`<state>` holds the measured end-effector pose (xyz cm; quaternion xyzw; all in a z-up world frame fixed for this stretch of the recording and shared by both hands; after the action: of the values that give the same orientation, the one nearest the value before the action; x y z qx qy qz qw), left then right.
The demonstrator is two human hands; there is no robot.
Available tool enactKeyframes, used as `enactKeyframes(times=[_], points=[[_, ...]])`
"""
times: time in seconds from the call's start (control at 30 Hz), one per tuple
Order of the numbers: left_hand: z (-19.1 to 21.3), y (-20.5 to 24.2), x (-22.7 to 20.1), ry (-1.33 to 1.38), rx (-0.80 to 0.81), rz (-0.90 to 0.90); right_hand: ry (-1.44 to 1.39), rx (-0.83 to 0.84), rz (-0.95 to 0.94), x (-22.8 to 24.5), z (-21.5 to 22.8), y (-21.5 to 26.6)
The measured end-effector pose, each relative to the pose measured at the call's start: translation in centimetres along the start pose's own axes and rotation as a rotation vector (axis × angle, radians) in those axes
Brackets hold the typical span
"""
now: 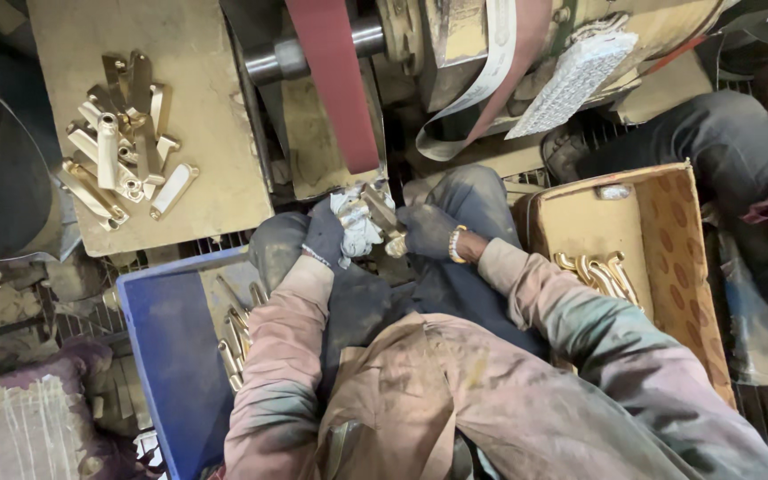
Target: The person sits on the floor and repeatedly picks up small brass-colored metal parts from a blue bin. They press each part against a moving belt sander to smooth its surface, then place the finished part into a cardboard box to the right.
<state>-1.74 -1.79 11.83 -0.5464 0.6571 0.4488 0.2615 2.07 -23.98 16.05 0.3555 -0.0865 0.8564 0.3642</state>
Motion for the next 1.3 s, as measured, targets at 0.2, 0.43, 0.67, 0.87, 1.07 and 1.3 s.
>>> enactKeyframes(times=[0.2,0.43,0.67,0.87,1.07,1.3], points=[[0.2,-1.2,0.3,-0.181,-0.042,-0.162,-0.109,0.034,-0.148,-1.1,-2.0,-2.0],[1.6,-2.7,2.1,-0.288,-0.059,-0.134,-0.081,0.026,-0.131,-2.1,-4.2,-2.4],[2.5,-3.1,2.6,-0.297,-0.073,-0.121,-0.087,0.112,-0.075,-2.0,-4.0,-2.9],[1.4,-2.9,1.1,-0.232,-0.09,-0.13,-0.191,0.141,0.025,-2.5,-3.4,-3.0],[-1.9,1.3,-2.5,0.102,0.016,-0.023,-0.065,0.011,0.112,-1.7,-2.4,-1.4],[-6.8,9.3,-7.8,-0.645,0.04,-0.432,-0.048,0.038,0.221,0.6,-0.8,-0.5]])
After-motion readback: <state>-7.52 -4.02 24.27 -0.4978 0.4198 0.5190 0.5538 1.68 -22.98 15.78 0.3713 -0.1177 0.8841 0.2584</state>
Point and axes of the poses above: each hand's wrist, its own y-axis away from the middle knuckle, its own z-axis out of the back of the hand, x = y × z, the point moved 1 cm from there along -y, towards the middle knuckle
